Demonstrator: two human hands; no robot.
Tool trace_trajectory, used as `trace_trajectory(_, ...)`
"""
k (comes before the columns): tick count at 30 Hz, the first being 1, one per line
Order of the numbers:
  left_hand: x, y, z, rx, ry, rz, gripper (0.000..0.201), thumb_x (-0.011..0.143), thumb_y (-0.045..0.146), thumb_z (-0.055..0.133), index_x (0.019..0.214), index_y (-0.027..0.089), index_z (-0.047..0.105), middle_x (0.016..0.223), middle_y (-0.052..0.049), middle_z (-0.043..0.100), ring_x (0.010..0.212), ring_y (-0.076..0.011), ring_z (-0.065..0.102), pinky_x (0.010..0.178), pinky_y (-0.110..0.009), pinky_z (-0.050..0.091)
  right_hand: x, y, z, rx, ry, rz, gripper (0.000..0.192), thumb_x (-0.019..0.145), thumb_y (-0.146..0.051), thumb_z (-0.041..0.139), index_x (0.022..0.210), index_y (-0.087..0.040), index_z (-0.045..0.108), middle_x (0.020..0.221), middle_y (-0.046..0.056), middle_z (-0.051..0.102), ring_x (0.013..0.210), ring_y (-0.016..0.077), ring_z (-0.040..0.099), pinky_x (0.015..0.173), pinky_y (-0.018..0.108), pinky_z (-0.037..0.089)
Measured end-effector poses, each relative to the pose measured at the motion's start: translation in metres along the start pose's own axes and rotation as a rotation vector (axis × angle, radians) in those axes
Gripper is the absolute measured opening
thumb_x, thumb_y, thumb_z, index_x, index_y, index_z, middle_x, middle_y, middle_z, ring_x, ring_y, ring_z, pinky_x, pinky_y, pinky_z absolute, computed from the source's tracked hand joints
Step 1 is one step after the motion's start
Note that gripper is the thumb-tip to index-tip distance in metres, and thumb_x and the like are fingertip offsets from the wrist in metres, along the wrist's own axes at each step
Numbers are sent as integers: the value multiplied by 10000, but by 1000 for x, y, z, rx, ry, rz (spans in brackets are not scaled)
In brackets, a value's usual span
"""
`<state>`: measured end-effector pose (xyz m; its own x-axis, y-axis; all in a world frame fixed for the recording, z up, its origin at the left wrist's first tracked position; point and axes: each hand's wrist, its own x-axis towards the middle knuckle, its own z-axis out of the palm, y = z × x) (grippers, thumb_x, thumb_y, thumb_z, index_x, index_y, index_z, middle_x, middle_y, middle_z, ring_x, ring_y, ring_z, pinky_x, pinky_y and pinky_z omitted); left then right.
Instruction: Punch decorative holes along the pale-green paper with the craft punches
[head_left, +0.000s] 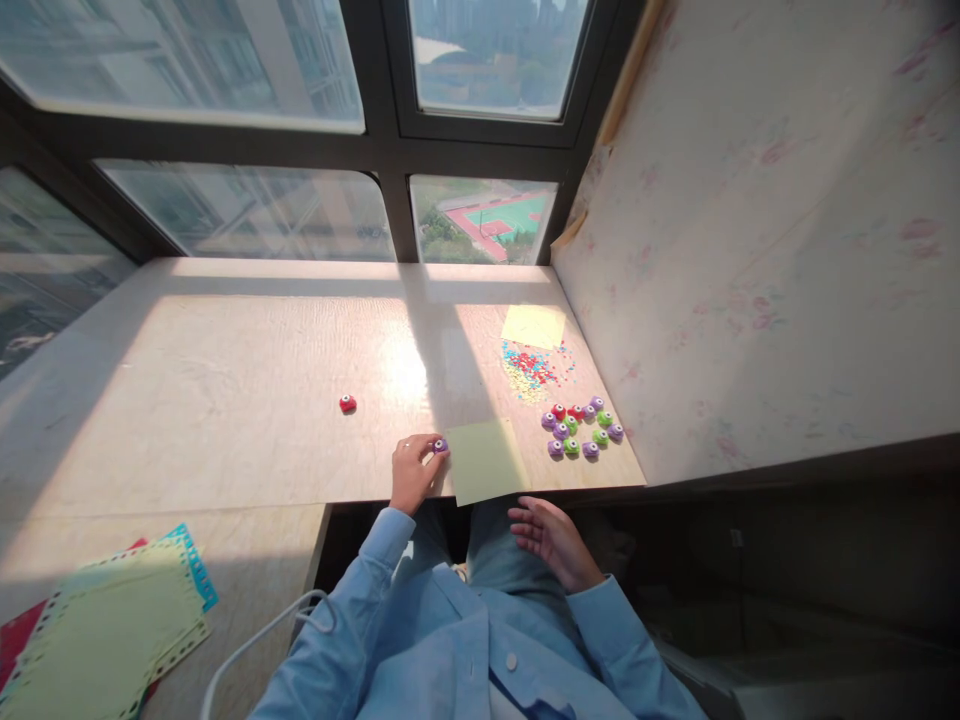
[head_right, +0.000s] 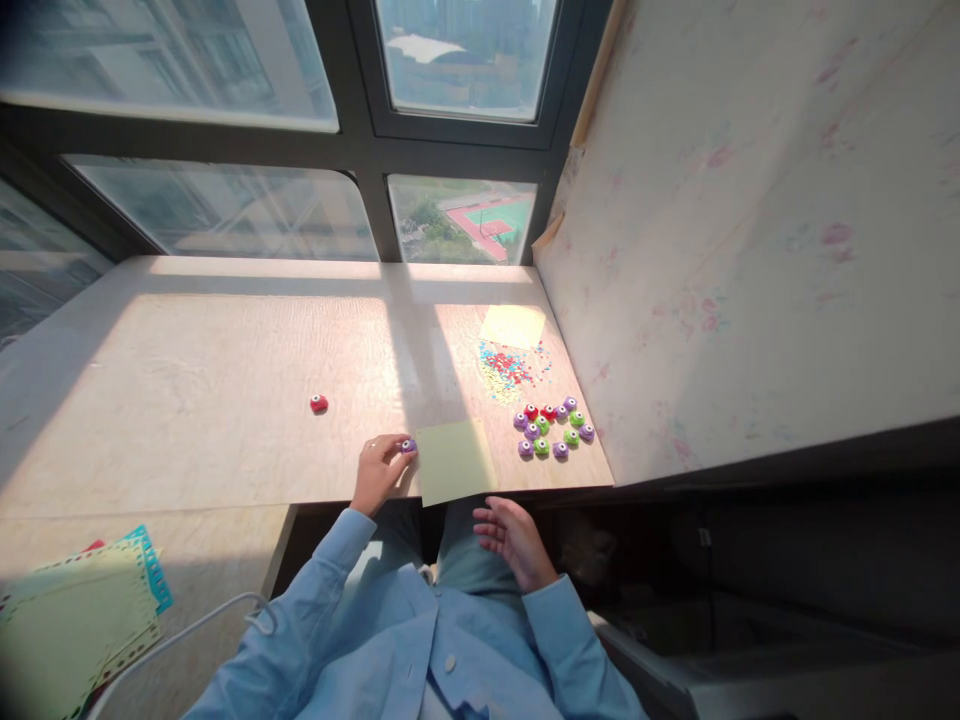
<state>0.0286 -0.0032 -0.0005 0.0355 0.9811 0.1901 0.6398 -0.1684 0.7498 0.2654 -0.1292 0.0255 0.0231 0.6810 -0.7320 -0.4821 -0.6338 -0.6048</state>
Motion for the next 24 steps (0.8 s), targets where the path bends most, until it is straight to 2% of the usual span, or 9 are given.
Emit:
trace_trajectory(4,-1,5,13,150,-12,1,188,785,314,635,951,249,693,977,-58,688,985,-282,559,856,-442,409,4,0,8,89,-54,113,400,828,-453,659,1038,-125,569,955,112,697,689,148,672,575,270,544)
trace_trajectory(8,-5,1,14,161,19,42,191,817,315,614,983,250,681,998,-54,686,994,-272,558,864,-430,392,14,12,31,100,-145,164,428,845,-493,637,1017,-104,591,949,112,691,681,139,667,544,257,546)
trace_trajectory(12,-8,-4,8,70,41,71,169,828,309,599,961,231,667,971,-45,692,971,-246,570,885,-406,416,22,23,54,117,-106,100,401,818,-487,673,909,-101,616,728,39,654,540,93,594,482,210,509)
trace_trajectory(14,-9,-5,6,43,49,80,170,829,309,594,958,224,664,971,-48,690,973,-242,569,898,-401,426,24,27,61,134,-69,53,381,804,-468,693,843,-96,621,597,-4,587,451,67,518,442,194,475)
trace_trajectory(16,-10,-6,6,31,58,82,172,830,311,591,957,220,664,976,-51,687,974,-239,569,904,-402,434,24,29,63,152,-61,17,354,802,-440,701,809,-93,627,554,-15,560,423,60,486,426,189,459)
trace_trajectory(21,-11,-7,7,24,77,97,169,832,307,601,966,225,662,977,-48,689,970,-240,568,898,-406,445,18,34,60,253,-165,20,261,815,-347,691,798,-93,633,731,63,678,523,98,590,535,237,534)
trace_trajectory(24,-12,-8,7,17,87,104,179,835,313,602,976,219,659,974,-52,687,968,-243,569,899,-411,450,15,40,60,321,-151,25,196,789,-268,712,806,-92,628,784,92,702,640,150,668,623,273,569)
